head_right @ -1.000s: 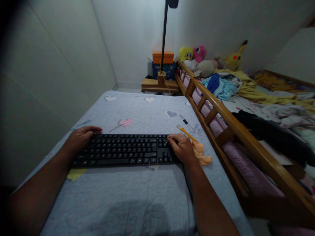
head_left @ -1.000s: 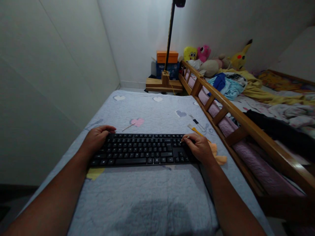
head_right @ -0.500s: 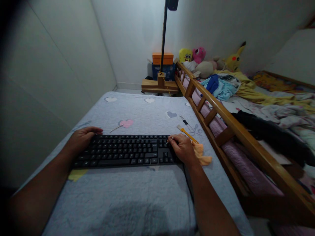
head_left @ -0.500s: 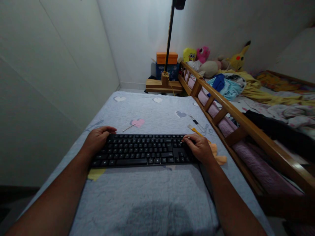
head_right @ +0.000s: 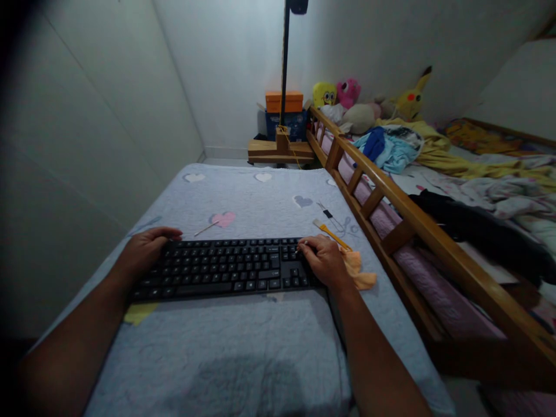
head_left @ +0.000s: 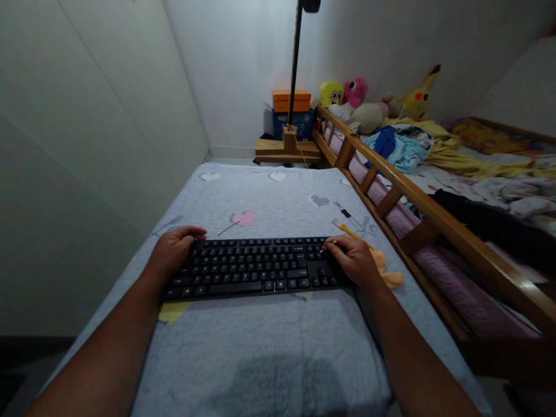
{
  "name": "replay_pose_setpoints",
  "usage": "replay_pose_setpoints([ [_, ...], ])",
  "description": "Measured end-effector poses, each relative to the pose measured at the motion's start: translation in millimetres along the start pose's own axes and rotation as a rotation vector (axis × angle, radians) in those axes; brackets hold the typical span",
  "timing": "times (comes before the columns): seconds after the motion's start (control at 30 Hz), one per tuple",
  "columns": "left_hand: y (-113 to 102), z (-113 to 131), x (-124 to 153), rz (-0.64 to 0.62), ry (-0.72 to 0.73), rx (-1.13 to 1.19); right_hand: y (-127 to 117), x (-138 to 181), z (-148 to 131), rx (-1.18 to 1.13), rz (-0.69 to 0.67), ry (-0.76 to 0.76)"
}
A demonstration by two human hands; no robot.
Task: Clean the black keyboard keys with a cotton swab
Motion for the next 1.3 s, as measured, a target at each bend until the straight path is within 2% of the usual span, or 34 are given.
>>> replay_pose_setpoints([
  [0.43, -0.5, -4.0, -3.1, 0.01, 0.012, -0.004, 2.6, 1.0, 0.3, 0.007, 0.005, -0.016],
  [0.77, -0.2, 3.2, 0.6, -0.001, 0.015, -0.028, 3.9, 0.2, -4.4, 0.022, 0.013, -0.045],
  [1.3, -0.7, 1.1, -1.2, 0.005, 0.015, -0.061, 11.2, -2.3, -12.9, 0.025, -0.033, -0.088],
])
Point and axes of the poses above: each hand's wrist, its own x-axis away from the middle knuckle, its own y-axis out of the palm, z = x × y, the point moved 6 cm from there along -x, towards the middle knuckle, and after that the axes turned 10 degrees about x, right-handed, at the moved point
